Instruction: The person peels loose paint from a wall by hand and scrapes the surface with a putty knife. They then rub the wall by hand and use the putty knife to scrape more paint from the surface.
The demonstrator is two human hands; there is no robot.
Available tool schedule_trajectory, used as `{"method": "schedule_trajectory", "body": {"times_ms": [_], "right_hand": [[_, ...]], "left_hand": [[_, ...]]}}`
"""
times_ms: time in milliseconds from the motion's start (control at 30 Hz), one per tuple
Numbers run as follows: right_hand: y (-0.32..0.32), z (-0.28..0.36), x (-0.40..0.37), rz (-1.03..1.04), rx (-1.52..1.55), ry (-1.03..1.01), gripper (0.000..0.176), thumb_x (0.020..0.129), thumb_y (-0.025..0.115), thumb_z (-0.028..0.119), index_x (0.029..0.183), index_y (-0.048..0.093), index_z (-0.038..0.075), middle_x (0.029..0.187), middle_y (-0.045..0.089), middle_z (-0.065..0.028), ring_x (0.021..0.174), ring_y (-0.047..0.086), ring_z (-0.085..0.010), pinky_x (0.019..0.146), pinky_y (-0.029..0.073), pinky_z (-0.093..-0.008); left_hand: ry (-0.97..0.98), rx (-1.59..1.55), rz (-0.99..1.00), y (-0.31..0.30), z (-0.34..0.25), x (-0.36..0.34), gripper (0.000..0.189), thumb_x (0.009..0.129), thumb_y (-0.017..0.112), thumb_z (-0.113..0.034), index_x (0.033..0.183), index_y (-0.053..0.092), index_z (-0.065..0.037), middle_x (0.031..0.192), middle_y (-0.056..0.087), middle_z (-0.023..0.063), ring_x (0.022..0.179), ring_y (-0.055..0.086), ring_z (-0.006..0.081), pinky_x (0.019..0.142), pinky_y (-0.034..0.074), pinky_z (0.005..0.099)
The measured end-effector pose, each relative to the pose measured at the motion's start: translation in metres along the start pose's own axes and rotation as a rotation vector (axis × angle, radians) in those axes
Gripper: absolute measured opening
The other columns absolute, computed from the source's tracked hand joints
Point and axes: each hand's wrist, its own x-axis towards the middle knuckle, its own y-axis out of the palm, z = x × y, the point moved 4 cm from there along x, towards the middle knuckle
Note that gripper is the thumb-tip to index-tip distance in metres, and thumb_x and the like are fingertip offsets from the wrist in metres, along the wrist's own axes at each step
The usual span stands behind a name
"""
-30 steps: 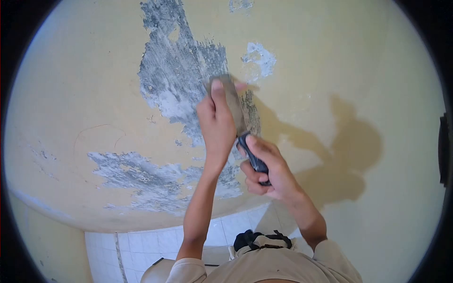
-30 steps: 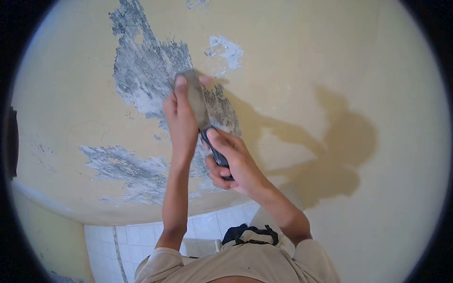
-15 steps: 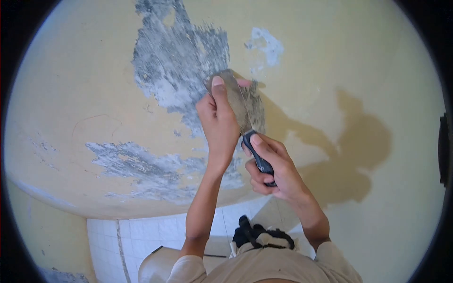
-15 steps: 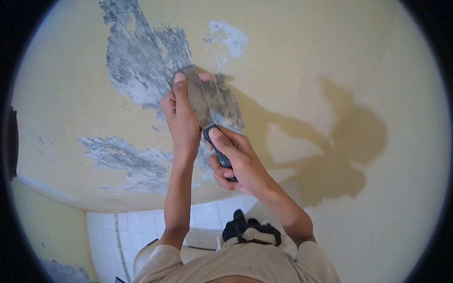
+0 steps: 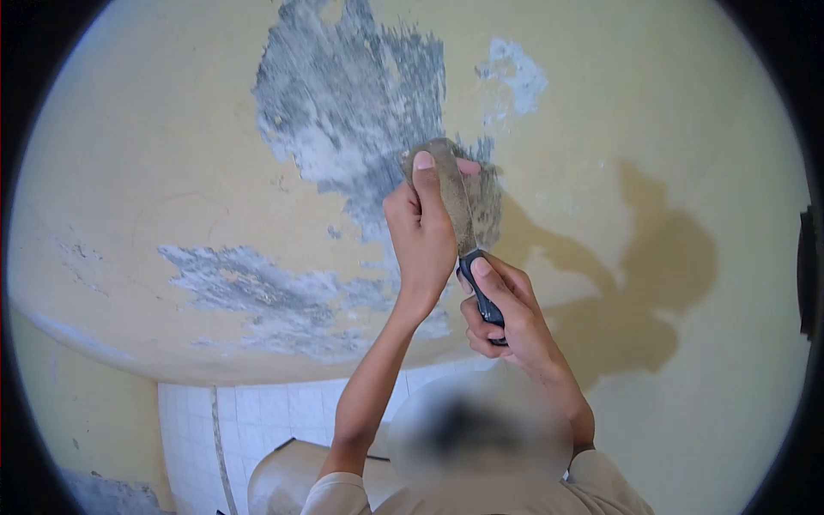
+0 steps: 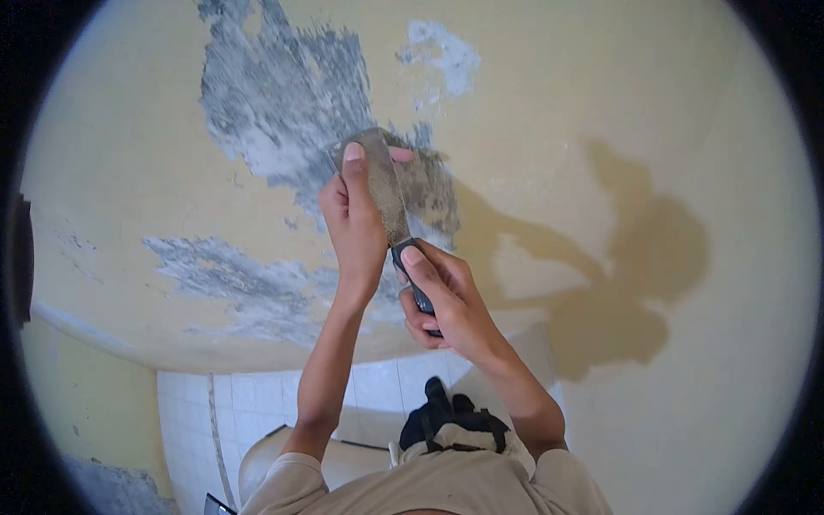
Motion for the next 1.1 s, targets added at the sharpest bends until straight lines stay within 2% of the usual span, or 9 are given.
{"method": "schedule_trajectory", "body": {"times_ms": [100,167,233,367,467,567,700,833,1100], "right_hand": [[0.012,0.036,0.023,-0.040,-0.001,-0.090,0.035,0.104,0.042,0.040,0.091,0.045,0.008,0.049,0.030,0.0037,0.035,0.024,-0.0053,0.033,0.020,-0.0225],[0.016,0.035,0.015,0.051,0.007,-0.135,0.036,0.104,0.043,0.041,0.090,0.045,0.008,0.050,0.031,0.0037,0.036,0.026,-0.0054,0.033,0.020,-0.0225],[0.005,0.000,0.005,-0.041,0.095,0.008,0.036,0.104,0.042,0.042,0.090,0.044,0.008,0.050,0.030,0.0030,0.036,0.025,-0.0052,0.033,0.019,-0.0227],[0.013,0.011,0.000,0.074,0.194,0.024,0.034,0.104,0.043,0.040,0.091,0.045,0.009,0.050,0.030,0.0033,0.035,0.022,-0.0048,0.032,0.019,-0.0226],[0.015,-0.012,-0.001,-0.014,0.152,0.010,0.035,0.105,0.041,0.041,0.091,0.044,0.009,0.049,0.029,0.0030,0.034,0.021,-0.0050,0.032,0.018,-0.0232],[0.011,0.005,0.014,0.023,0.074,-0.031,0.037,0.104,0.041,0.043,0.092,0.044,0.009,0.048,0.029,0.0027,0.033,0.022,-0.0054,0.032,0.018,-0.0234],[0.023,0.016,0.015,0.020,0.121,-0.087,0.035,0.104,0.042,0.042,0.092,0.044,0.009,0.049,0.029,0.0033,0.033,0.022,-0.0056,0.033,0.018,-0.0230],[0.013,0.004,0.014,0.034,0.133,-0.019,0.038,0.104,0.041,0.045,0.092,0.044,0.009,0.049,0.029,0.0024,0.034,0.021,-0.0056,0.033,0.018,-0.0230],[0.016,0.013,0.016,-0.027,0.110,-0.035,0.038,0.103,0.041,0.045,0.093,0.046,0.010,0.048,0.027,0.0033,0.034,0.017,-0.0041,0.032,0.017,-0.0215]], "left_hand": [[0.146,0.000,-0.025,0.005,-0.040,0.040,0.055,0.105,0.038,-0.039,0.088,0.072,0.001,0.058,0.052,0.0006,0.056,0.043,0.0081,0.052,0.034,0.0276],[0.090,-0.058,0.019,0.003,-0.039,0.035,0.055,0.105,0.037,-0.039,0.087,0.072,0.001,0.058,0.054,0.0007,0.057,0.043,0.0074,0.052,0.034,0.0271],[0.052,0.015,0.030,-0.002,-0.015,0.009,0.052,0.103,0.043,-0.040,0.087,0.072,-0.001,0.062,0.053,-0.0022,0.058,0.040,0.0051,0.052,0.032,0.0255],[-0.069,-0.075,0.063,-0.002,-0.022,0.013,0.055,0.105,0.038,-0.038,0.086,0.072,0.001,0.058,0.053,-0.0011,0.056,0.043,0.0062,0.052,0.036,0.0263],[-0.130,-0.016,0.089,-0.008,-0.011,0.006,0.055,0.105,0.039,-0.039,0.087,0.072,0.000,0.057,0.052,-0.0017,0.056,0.043,0.0058,0.051,0.035,0.0272],[0.046,0.019,0.020,-0.003,-0.013,0.018,0.055,0.105,0.039,-0.040,0.086,0.072,0.000,0.055,0.048,-0.0028,0.055,0.041,0.0058,0.050,0.032,0.0275],[-0.001,-0.118,0.033,0.000,-0.029,0.031,0.055,0.104,0.040,-0.041,0.085,0.074,-0.001,0.053,0.046,-0.0032,0.054,0.038,0.0060,0.050,0.031,0.0268],[0.025,0.097,0.056,-0.004,-0.018,0.022,0.053,0.103,0.042,-0.041,0.086,0.073,-0.002,0.055,0.043,-0.0074,0.052,0.033,0.0038,0.049,0.026,0.0246],[0.097,0.014,0.023,-0.001,-0.029,0.029,0.054,0.105,0.040,-0.038,0.085,0.073,0.001,0.054,0.048,-0.0021,0.052,0.039,0.0066,0.048,0.031,0.0273]]}}
